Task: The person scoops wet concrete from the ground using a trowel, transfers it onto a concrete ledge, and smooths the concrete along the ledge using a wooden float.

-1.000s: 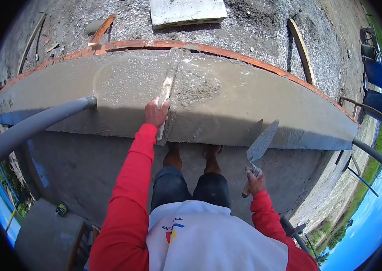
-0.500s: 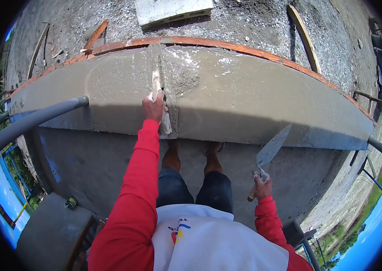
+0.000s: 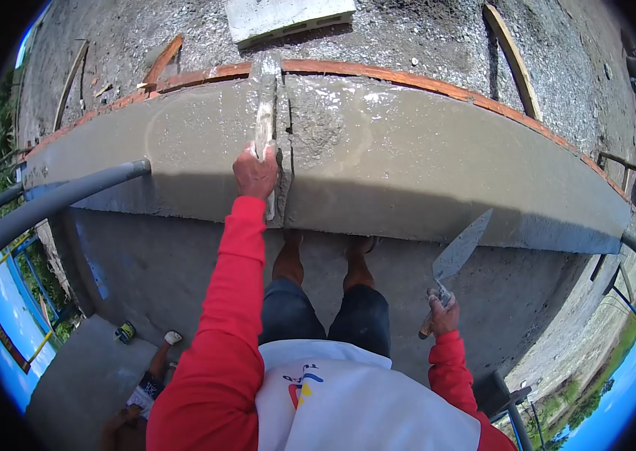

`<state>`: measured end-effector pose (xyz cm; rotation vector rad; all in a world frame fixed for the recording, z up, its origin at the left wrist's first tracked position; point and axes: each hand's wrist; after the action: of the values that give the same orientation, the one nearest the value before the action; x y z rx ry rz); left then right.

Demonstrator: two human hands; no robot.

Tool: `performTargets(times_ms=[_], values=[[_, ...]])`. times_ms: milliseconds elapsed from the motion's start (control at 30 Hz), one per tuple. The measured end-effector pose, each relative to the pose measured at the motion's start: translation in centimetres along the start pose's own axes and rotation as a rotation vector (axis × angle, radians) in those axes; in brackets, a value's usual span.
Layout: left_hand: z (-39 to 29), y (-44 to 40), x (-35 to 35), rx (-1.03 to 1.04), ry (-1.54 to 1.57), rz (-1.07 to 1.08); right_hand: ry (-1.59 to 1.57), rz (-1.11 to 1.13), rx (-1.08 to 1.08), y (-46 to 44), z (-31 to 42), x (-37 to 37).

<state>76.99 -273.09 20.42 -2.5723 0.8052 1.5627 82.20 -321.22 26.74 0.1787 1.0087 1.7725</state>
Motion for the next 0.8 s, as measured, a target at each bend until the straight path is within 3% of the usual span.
performTargets(times_ms=[67,100,167,400,667,800], values=[[-2.0,1.5,-1.5,0.085,-0.114,0.091,-0.015,0.006,0.009,-0.6,-0.4,0.0],[-1.8,2.1,-0.3,0.182,-0.105,0.117,-0.053,0.008,0.014,-0.9,-0.6,0.5],[-1.3,2.6,3.0,0.18,-0.122,0.127,-0.119,0.011,0.02,-1.5,-0.8,1.3],[3.3,-1.3,1.6,0.06,-0.036,-0.053,-0.01,0.058,0.018,-0.6,1.7,2.5],[6.1,-1.8,-2.1,-0.003,-0.046,0.044,-0.075,0.119,0.063,-1.1,3.2,5.8],[10.7,-3.7,-4.8,-0.07,-0.04,0.012,0.018,0.165,0.046,-1.4,4.5,7.1]])
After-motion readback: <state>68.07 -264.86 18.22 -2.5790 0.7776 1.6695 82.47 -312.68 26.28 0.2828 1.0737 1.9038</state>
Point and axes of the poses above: each hand's wrist, its own y-axis away from the middle knuckle, its own x-axis out of the palm, z = x × y, and after that the axes turned 10 degrees about -y, right-handed
